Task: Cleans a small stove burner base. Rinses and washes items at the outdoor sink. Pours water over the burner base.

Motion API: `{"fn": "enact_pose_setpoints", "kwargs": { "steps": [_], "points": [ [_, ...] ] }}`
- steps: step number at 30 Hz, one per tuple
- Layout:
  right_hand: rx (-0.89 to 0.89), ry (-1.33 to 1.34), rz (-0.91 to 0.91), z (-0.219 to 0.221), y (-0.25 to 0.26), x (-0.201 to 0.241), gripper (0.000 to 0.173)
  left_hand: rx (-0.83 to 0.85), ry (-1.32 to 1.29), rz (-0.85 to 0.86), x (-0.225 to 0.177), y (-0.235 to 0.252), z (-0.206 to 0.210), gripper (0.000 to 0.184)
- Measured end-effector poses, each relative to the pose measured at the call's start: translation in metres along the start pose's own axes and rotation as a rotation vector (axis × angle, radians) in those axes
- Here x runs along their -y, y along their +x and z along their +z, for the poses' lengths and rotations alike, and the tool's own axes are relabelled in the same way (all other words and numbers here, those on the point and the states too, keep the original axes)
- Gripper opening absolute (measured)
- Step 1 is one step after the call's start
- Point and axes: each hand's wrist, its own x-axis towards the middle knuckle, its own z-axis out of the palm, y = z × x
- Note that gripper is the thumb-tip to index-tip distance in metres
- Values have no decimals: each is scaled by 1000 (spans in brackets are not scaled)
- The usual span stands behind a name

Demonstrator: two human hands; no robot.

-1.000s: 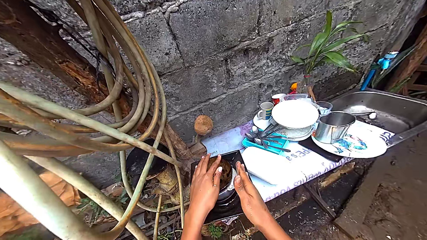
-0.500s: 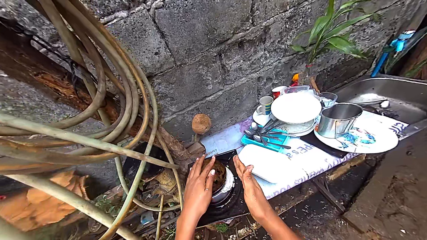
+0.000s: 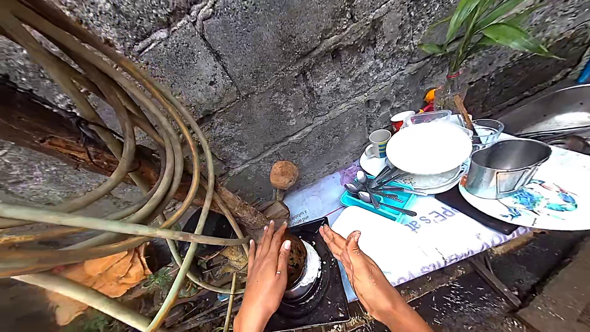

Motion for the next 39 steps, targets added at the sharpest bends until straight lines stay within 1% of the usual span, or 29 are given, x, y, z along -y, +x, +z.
{"fn": "enact_pose_setpoints", "kwargs": {
  "steps": [2,6,8,11,16,20,27,30,32,34,35,36,38,39],
  "points": [
    [37,15,-1,-5,4,-1,82,-29,47,-26,-7,3,4,62],
    [111,21,0,-11,14,-4,78,20,91,-83,-9,5,17,63],
    [160,13,4,-7,19,-8,80,-22,95,-69,-7,5,24,62],
    [203,-123,18,-2,28,-16,78,-62,106,-54,-7,3,28,61],
    [289,-231,5,10,30,-17,76,-74,113,-56,-7,3,29,58],
    [219,-303,-41,18,28,-21,79,-66,128,-65,-8,2,29,58],
    [181,-329,-10,25,25,-23,80,-65,130,-71,-9,1,30,57],
    [142,-309,-45,31,23,-27,79,-66,128,-69,-8,1,30,57],
    [146,-301,-85,31,23,-29,79,-67,128,-71,-7,0,31,57],
    [102,-274,-168,17,29,-25,77,-73,117,-71,-7,1,31,57],
    [55,-279,-216,2,36,-19,74,-72,110,-73,-7,2,30,57],
    [-7,-302,-232,-18,42,-9,67,-78,104,-77,-8,3,29,58],
    [-109,-455,-175,-67,59,6,52,-158,76,-53,-17,-3,21,60],
    [-106,-570,-102,-90,69,10,48,-201,57,-20,-30,-10,15,60]
  ]
}}
